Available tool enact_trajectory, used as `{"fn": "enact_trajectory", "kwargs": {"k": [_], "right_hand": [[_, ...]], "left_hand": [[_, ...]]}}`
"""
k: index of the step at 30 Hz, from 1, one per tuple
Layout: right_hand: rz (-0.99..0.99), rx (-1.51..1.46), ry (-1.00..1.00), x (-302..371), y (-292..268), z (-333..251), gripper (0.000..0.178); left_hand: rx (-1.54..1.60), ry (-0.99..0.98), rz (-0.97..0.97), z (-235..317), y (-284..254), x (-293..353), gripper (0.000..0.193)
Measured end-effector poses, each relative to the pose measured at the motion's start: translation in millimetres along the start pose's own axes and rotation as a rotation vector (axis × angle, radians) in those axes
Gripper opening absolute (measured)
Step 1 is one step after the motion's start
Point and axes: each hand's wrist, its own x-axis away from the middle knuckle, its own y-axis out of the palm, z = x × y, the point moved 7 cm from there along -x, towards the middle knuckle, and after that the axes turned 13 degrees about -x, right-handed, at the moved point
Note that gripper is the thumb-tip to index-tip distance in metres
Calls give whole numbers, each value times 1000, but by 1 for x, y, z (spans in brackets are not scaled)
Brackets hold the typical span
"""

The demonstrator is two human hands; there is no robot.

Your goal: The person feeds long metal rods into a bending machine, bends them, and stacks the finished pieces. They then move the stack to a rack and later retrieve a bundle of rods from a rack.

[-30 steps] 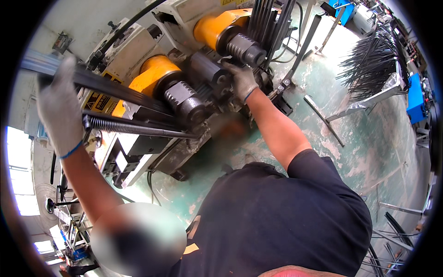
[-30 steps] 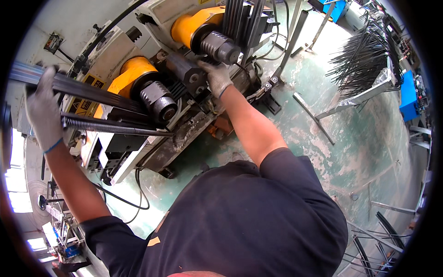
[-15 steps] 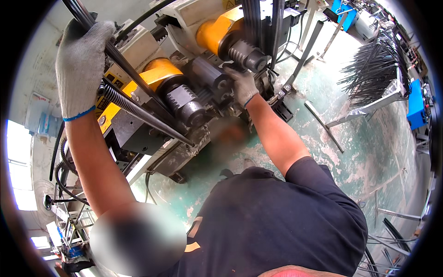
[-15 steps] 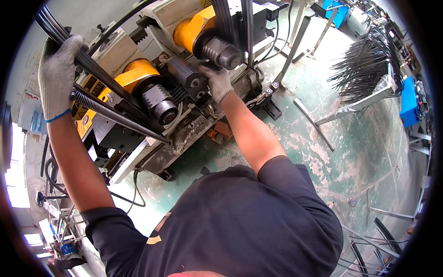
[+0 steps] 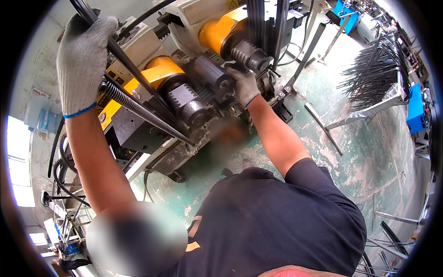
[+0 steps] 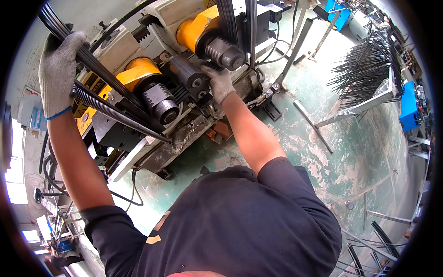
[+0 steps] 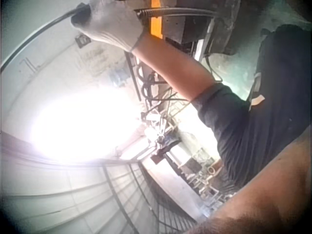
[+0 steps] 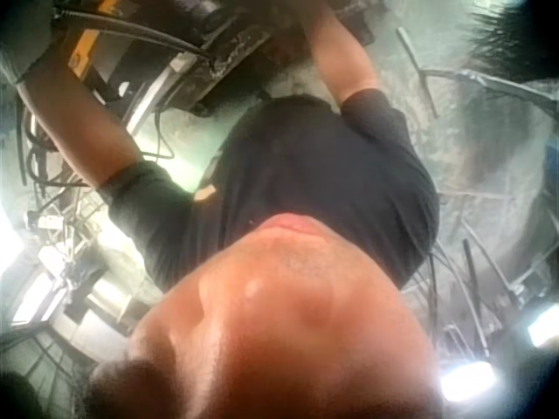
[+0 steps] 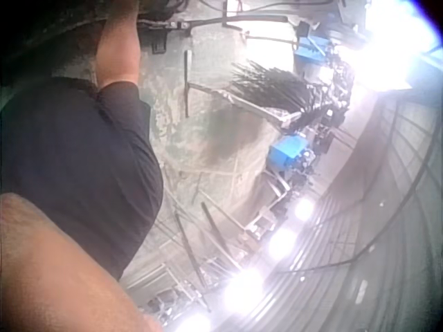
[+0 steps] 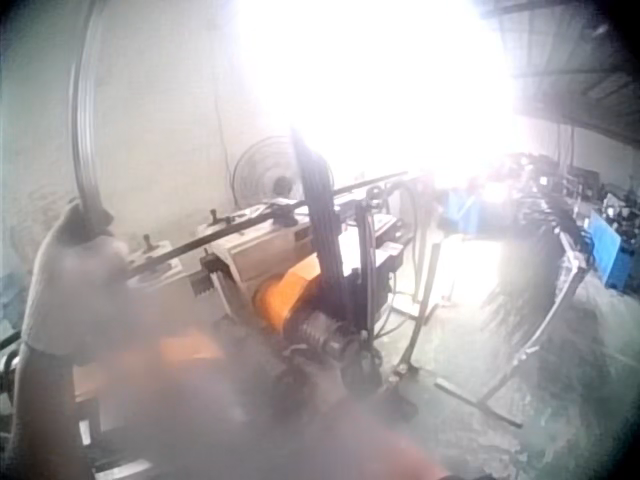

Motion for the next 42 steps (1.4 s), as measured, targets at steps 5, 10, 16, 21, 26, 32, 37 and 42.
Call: {"fn": "enact_trajectory", "kwargs": {"k": [5, 10, 16, 21, 26, 32, 37, 42], "right_hand": [[130, -213, 186, 5, 13, -4, 25], [141, -249, 118, 2, 7, -1, 19], [190, -259, 221, 5, 7, -4, 19], [183, -285, 191, 6, 19, -8, 19], [221, -383, 292, 4, 23, -3, 18], [167, -34, 201, 1, -41, 37, 23], [59, -17, 37, 5, -11, 45, 26], [198, -265, 367, 10, -13, 53, 25]], "left_hand": [[-9, 21, 10, -3, -2, 1, 41], [8, -18, -11, 16, -7, 5, 42], [87, -56, -141, 10, -1, -8, 42], [256, -147, -102, -3, -17, -35, 42], [265, -150, -40, 7, -31, -30, 38], [98, -188, -262, -14, 2, -3, 36], [156, -279, -285, -5, -32, 22, 34], [88, -291, -247, -1, -29, 28, 36]]}}
